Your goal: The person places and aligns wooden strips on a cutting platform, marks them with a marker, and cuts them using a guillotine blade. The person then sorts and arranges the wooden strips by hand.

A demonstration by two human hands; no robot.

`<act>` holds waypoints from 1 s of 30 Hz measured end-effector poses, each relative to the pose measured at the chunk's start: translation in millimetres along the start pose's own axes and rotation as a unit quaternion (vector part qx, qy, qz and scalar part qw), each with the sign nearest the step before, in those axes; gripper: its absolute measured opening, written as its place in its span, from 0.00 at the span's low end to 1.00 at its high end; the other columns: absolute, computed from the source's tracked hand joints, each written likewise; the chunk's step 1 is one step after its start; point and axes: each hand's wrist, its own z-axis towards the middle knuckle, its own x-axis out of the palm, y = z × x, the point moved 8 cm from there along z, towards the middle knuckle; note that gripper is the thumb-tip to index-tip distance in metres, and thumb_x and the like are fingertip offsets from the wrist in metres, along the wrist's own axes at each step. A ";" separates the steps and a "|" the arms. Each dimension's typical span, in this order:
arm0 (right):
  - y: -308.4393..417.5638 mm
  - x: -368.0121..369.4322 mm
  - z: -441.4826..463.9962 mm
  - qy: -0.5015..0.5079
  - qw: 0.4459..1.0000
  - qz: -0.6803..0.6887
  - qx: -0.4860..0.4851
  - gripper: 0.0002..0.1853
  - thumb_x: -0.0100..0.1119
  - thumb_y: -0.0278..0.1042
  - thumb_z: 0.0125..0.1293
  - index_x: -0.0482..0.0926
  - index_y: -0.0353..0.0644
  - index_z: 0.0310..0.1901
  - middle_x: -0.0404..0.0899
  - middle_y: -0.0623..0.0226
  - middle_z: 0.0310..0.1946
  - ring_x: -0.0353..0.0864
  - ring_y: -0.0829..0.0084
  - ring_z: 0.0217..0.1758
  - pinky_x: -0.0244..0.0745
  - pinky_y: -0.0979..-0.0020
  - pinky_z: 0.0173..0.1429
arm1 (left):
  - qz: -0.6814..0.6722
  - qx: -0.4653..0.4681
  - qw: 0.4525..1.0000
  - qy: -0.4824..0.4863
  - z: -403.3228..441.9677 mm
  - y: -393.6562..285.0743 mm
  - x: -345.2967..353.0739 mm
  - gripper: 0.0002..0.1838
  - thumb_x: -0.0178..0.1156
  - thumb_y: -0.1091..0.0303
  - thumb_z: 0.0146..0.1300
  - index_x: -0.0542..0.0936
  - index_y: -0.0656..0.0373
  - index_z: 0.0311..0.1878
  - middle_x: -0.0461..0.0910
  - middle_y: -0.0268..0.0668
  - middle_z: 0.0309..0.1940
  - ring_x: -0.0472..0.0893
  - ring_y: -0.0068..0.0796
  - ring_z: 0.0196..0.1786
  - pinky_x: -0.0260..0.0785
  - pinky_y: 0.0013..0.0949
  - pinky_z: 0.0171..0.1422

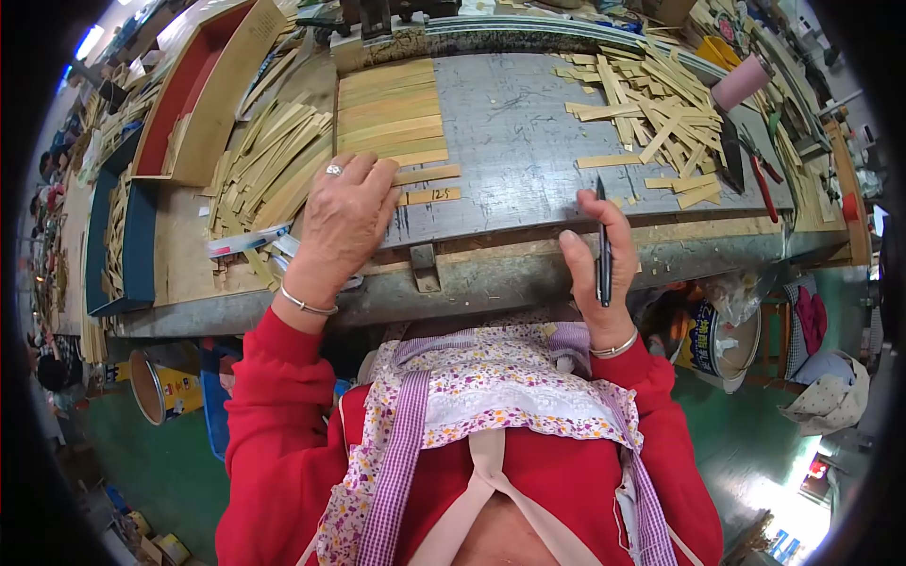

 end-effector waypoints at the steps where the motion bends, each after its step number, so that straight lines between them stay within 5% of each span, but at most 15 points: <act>1: -0.6 -4.6 -1.5 -0.005 1.000 -0.011 -0.003 0.20 0.65 0.27 0.56 0.74 0.36 0.51 0.78 0.54 0.50 0.77 0.59 0.55 0.69 0.63 0.61 | -0.014 0.001 1.000 0.007 -2.4 -5.3 1.6 0.14 0.63 0.68 0.57 0.77 0.61 0.46 0.78 0.45 0.44 0.77 0.49 0.47 0.69 0.44 0.51; 9: -35.2 -61.6 -19.0 -0.069 0.987 -0.142 0.028 0.19 0.61 0.23 0.57 0.74 0.34 0.52 0.77 0.53 0.53 0.76 0.58 0.58 0.65 0.62 0.66 | -0.097 -0.030 0.992 0.075 -17.6 -31.5 14.5 0.28 0.68 0.61 0.53 0.73 0.65 0.55 0.73 0.51 0.57 0.70 0.54 0.62 0.63 0.46 0.64; 15: -70.6 -91.1 -38.2 -0.106 0.975 -0.164 0.105 0.21 0.62 0.23 0.56 0.74 0.33 0.53 0.77 0.53 0.54 0.75 0.59 0.59 0.65 0.62 0.66 | -0.096 -0.025 0.992 0.077 -18.3 -22.5 14.6 0.29 0.69 0.61 0.52 0.72 0.66 0.54 0.72 0.53 0.57 0.70 0.55 0.62 0.64 0.46 0.63; 19: -53.7 -81.1 -32.8 -0.086 0.971 -0.224 0.022 0.21 0.62 0.23 0.56 0.73 0.33 0.53 0.77 0.51 0.52 0.76 0.54 0.58 0.66 0.61 0.65 | -0.096 -0.026 0.990 0.095 -15.4 -23.1 14.9 0.29 0.69 0.62 0.51 0.72 0.67 0.54 0.72 0.53 0.57 0.71 0.55 0.61 0.64 0.46 0.63; 30: -54.1 -79.4 -30.9 -0.090 0.970 -0.228 0.006 0.22 0.64 0.25 0.53 0.74 0.35 0.51 0.79 0.50 0.51 0.76 0.51 0.56 0.68 0.58 0.63 | -0.078 0.004 0.994 0.079 -28.0 -48.8 15.3 0.34 0.71 0.62 0.46 0.72 0.67 0.57 0.70 0.57 0.61 0.68 0.59 0.64 0.60 0.49 0.68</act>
